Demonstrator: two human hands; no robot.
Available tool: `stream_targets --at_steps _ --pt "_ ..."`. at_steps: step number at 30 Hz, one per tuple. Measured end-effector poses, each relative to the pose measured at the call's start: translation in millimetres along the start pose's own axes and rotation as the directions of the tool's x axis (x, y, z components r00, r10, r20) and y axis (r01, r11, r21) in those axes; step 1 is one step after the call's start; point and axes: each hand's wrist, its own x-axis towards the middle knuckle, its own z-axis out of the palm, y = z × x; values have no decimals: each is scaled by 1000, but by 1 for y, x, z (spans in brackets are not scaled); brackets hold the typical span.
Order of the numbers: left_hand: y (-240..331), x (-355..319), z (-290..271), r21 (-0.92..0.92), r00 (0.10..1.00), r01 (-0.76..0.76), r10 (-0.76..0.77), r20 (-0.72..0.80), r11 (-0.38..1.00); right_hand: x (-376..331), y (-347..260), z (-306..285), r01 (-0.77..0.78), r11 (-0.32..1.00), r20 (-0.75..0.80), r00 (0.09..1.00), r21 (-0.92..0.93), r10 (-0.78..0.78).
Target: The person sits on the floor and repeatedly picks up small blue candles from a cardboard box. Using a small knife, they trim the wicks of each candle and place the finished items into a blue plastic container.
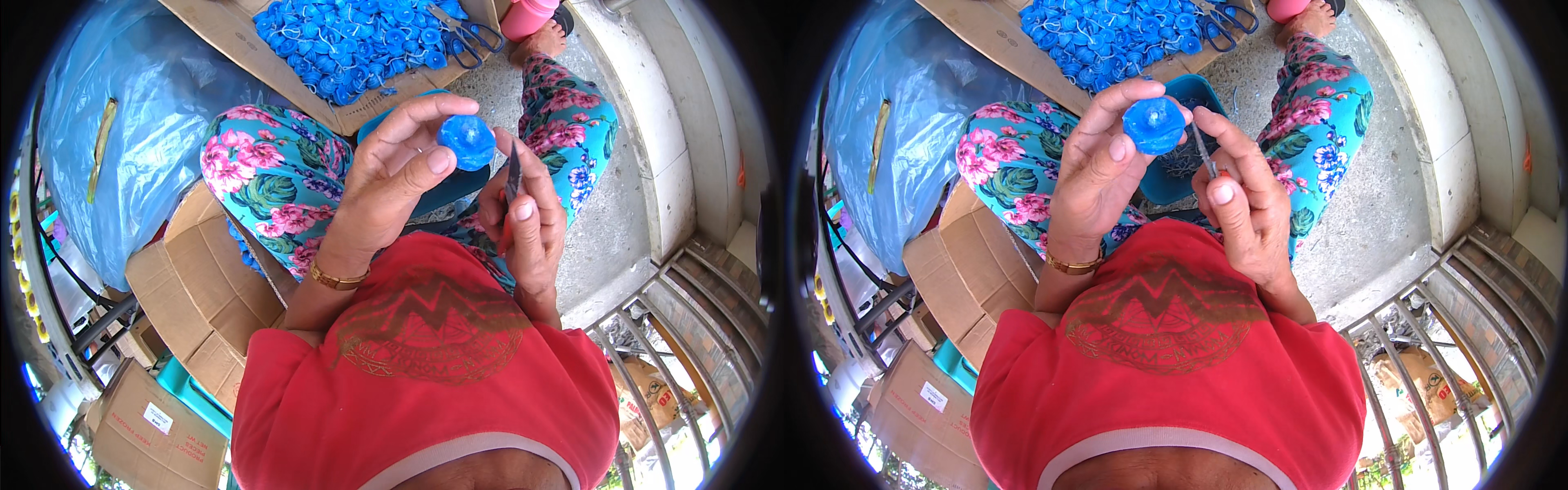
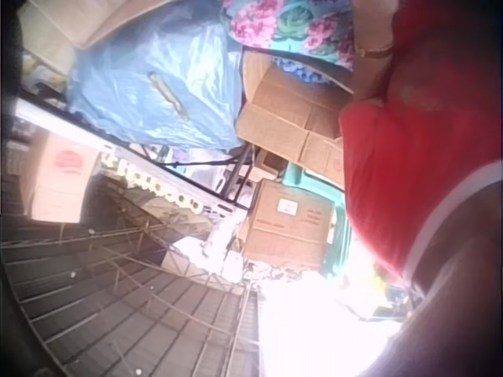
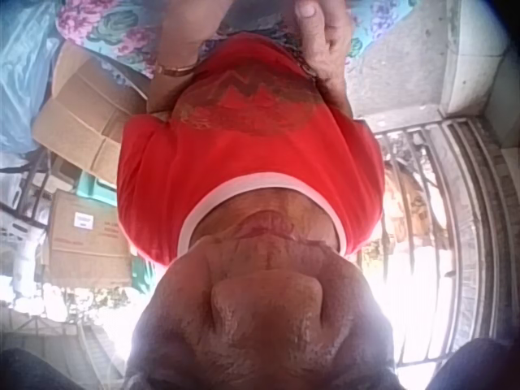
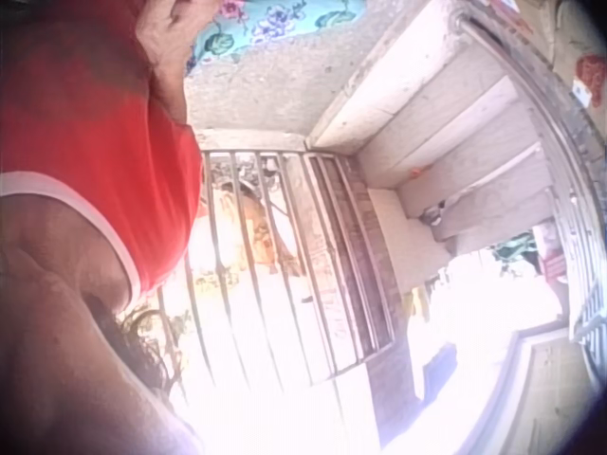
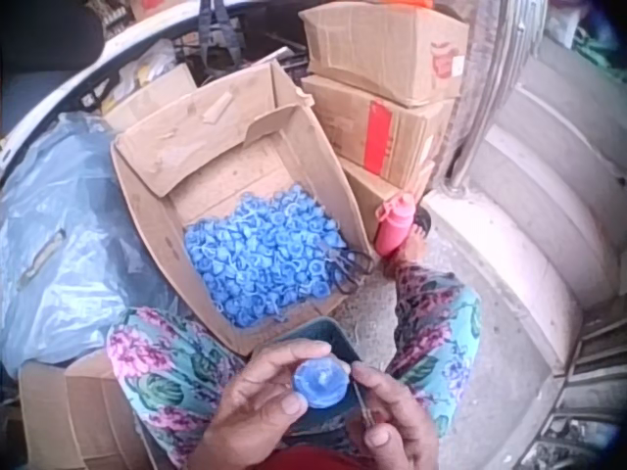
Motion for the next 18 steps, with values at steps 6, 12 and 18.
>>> stream_targets --at_steps 6,12,18 --pt "-4 -1 -3 -377 991 130 -129 28 917 3 -2 2 18 996 3 1000 83 -19" --pt "-6 -2 -1 -349 978 188 -208 -21 918 4 -3 4 27 998 -24 999 48 -26" --pt "2 -2 13 -61 978 162 -169 -124 985 6 -6 6 101 992 42 994 -78 -98"
